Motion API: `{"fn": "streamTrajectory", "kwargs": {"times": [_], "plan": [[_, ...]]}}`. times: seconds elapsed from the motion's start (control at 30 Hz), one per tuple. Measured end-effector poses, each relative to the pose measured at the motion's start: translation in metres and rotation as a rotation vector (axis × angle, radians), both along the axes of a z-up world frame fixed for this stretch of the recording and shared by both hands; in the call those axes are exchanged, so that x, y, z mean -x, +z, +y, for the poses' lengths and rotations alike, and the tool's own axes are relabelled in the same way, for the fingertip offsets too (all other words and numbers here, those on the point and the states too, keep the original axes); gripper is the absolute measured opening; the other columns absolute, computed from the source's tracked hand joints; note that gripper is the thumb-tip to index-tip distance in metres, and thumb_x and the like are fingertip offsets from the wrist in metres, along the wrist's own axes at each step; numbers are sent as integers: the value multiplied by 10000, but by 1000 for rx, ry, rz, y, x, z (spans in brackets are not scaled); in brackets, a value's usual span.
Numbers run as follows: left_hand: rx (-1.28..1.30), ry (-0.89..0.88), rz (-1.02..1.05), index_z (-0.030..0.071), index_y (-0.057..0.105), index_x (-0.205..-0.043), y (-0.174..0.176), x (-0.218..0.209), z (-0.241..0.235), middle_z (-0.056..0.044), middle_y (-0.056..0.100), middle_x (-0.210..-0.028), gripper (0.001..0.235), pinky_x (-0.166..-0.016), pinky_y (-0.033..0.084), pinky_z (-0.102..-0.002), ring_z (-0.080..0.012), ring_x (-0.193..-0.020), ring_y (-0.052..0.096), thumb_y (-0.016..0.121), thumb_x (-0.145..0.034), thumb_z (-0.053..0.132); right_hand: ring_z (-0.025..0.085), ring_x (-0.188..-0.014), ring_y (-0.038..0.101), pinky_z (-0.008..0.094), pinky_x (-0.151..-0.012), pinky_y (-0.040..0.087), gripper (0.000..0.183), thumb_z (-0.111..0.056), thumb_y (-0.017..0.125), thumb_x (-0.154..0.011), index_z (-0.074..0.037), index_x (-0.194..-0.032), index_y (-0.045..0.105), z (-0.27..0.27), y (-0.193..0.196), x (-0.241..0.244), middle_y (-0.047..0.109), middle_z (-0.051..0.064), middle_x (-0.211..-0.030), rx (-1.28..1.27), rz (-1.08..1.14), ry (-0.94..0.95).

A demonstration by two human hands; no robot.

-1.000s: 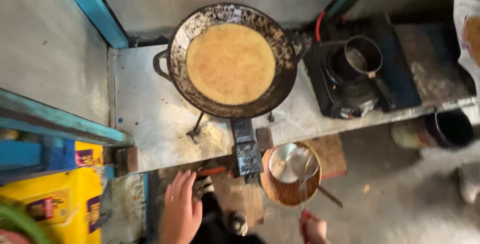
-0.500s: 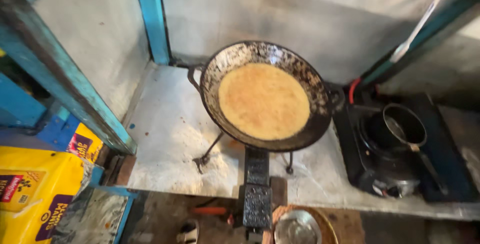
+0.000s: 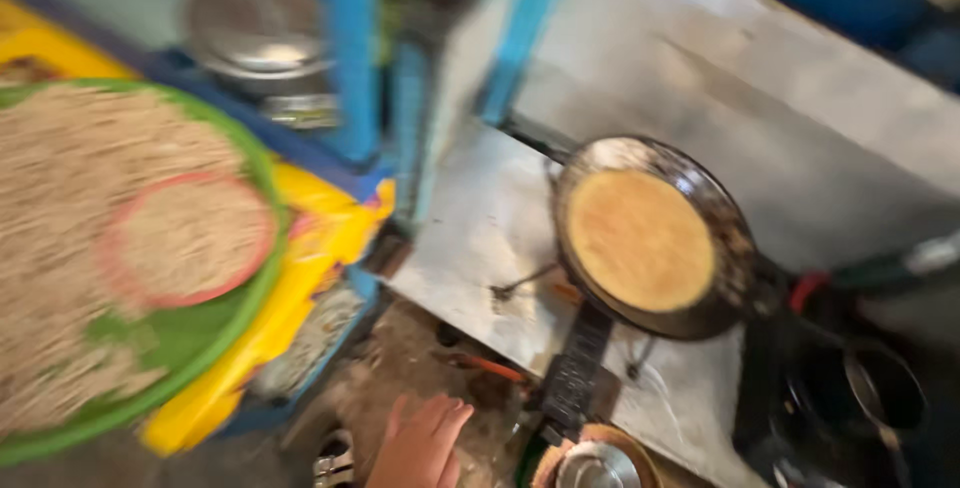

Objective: The person stirs a large wok of hot oil containing frying snacks with a metal ladle. They then transfer uncooked snack sticks from a large green basin into a smaller pink bowl, and later return to stir the frying contents in the wok.

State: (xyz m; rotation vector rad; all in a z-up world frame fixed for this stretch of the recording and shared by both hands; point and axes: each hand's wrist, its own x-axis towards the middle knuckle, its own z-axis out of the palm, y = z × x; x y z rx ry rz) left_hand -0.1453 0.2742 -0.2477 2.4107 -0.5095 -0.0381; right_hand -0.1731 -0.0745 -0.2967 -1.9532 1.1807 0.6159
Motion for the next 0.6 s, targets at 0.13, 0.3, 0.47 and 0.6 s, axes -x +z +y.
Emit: {"fn": "streamTrajectory", "kwargs": {"times": [0.13,0.3,0.47,0.6], "plan": [[50,28,58,99,591,-1298,67,-1,55,-128,615,-1279,557,-1098,240,-678,-336,-1266,542,693,-753,155,328,-861,665,416,-737,528,292,-172,631,-939,-76,-1200,720,38,33,-47,723,164,-990,30,-20,190],[45,268,-89,102,606,-1264,105,5,134,-113,640,-1250,539,-1049,298,-681,-343,-1214,572,691,-733,128,344,-916,682,424,-780,542,291,-196,635,-940,-84,-1195,720,74,40,-67,732,166,-1028,112,-10,335],[67,307,-136,117,616,-1250,135,-13,221,-87,650,-1226,481,-1038,365,-641,-321,-1190,582,654,-772,99,360,-971,700,432,-823,555,291,-219,638,-942,-91,-1189,721,137,30,-10,741,169,-1066,235,-103,432],[37,238,-163,97,625,-1236,157,-50,303,-107,644,-1216,415,-1069,366,-614,-338,-1196,575,646,-821,90,373,-1015,714,438,-858,566,292,-238,641,-943,-97,-1185,721,244,50,-18,748,171,-1096,341,-546,460]]}}
